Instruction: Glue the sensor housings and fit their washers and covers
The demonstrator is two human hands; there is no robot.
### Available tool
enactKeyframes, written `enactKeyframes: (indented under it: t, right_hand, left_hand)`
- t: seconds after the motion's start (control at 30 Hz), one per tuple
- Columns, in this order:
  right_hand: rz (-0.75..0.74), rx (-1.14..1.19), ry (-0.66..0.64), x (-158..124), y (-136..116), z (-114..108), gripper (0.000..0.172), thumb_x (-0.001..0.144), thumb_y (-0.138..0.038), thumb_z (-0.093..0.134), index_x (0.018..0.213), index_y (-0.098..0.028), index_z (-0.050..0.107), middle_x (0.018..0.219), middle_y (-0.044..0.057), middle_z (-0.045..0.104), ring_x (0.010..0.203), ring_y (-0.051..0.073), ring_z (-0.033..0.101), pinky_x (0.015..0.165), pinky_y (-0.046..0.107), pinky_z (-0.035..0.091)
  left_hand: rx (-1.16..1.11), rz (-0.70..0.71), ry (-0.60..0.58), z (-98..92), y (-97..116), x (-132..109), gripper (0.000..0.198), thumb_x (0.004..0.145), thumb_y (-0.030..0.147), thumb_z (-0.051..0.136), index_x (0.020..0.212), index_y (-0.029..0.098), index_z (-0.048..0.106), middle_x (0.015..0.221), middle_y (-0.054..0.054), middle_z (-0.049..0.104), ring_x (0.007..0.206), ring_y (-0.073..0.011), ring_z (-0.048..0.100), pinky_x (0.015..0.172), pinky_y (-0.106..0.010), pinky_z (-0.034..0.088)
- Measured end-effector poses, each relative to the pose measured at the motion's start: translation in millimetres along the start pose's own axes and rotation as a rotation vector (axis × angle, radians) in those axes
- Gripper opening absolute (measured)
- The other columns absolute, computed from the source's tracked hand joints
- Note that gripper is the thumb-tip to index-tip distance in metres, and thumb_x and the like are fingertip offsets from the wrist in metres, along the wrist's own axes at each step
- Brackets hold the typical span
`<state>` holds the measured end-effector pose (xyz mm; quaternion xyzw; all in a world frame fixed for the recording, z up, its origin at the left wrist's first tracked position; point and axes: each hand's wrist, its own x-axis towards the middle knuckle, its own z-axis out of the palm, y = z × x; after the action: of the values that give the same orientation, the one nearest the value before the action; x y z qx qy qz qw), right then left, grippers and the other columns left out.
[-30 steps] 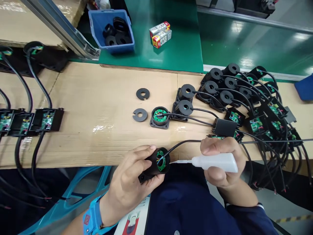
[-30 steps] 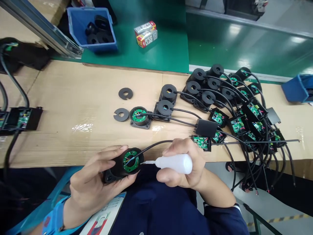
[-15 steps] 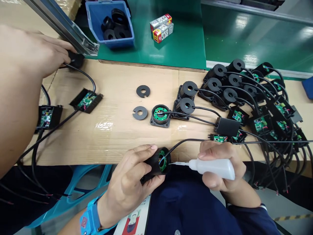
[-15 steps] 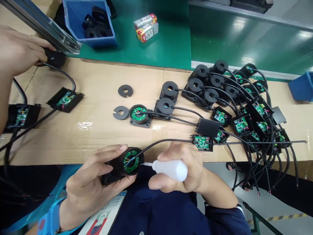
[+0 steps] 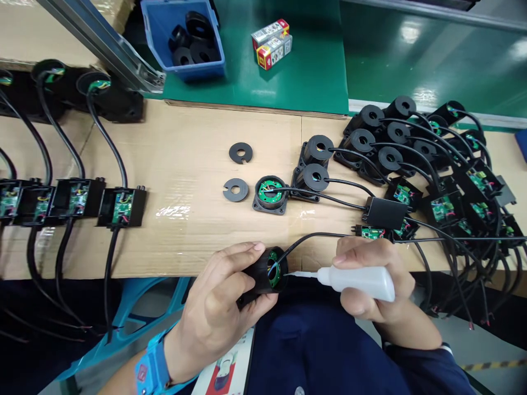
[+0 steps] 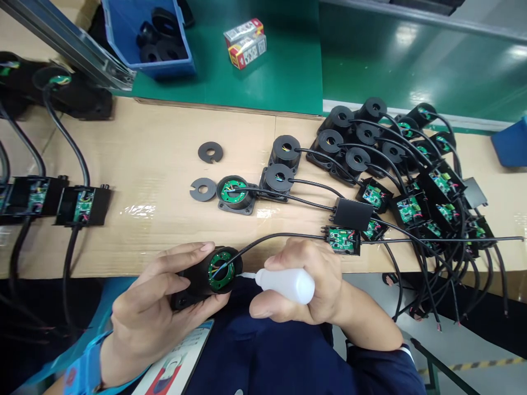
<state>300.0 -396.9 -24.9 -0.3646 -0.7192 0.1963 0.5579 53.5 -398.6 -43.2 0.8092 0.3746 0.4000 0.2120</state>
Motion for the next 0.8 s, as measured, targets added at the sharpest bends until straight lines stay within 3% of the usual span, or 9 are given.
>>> enactKeyframes:
  t: [0.37,0.6,0.8]
  right_hand:
    - [0.034,-0.013,-0.037,6.0,0.4,-0.9,0.030,0.101,-0.045,0.062,0.114,-0.019,0.064,0.074,0.002,0.066,0.043,0.013,0.056,0.038,0.030,0.048]
    - [0.006,-0.049,0.006,4.9,5.9,0.1,0.028,0.100,-0.043,0.065,0.116,-0.020,0.065,0.075,0.002,0.066,0.052,0.016,0.062,0.041,0.029,0.048]
    - [-0.005,-0.044,0.018,3.4,8.5,1.0,0.030,0.098,-0.041,0.067,0.117,-0.019,0.064,0.077,0.002,0.067,0.052,0.014,0.060,0.041,0.029,0.046]
  left_hand:
    - [-0.005,-0.019,-0.004,0.4,-1.7,0.2,0.039,0.076,0.011,0.086,0.091,0.023,0.052,0.121,-0.010,0.070,0.116,-0.0245,0.071,0.094,-0.040,0.065]
    - [-0.019,-0.044,-0.001,1.8,0.4,0.9,0.046,0.073,0.011,0.088,0.096,0.024,0.050,0.118,-0.008,0.071,0.110,-0.0240,0.074,0.092,-0.040,0.066]
    - [-0.018,-0.044,-0.013,2.1,4.0,7.0,0.053,0.071,0.014,0.089,0.100,0.022,0.046,0.113,-0.008,0.071,0.105,-0.0220,0.075,0.088,-0.034,0.065]
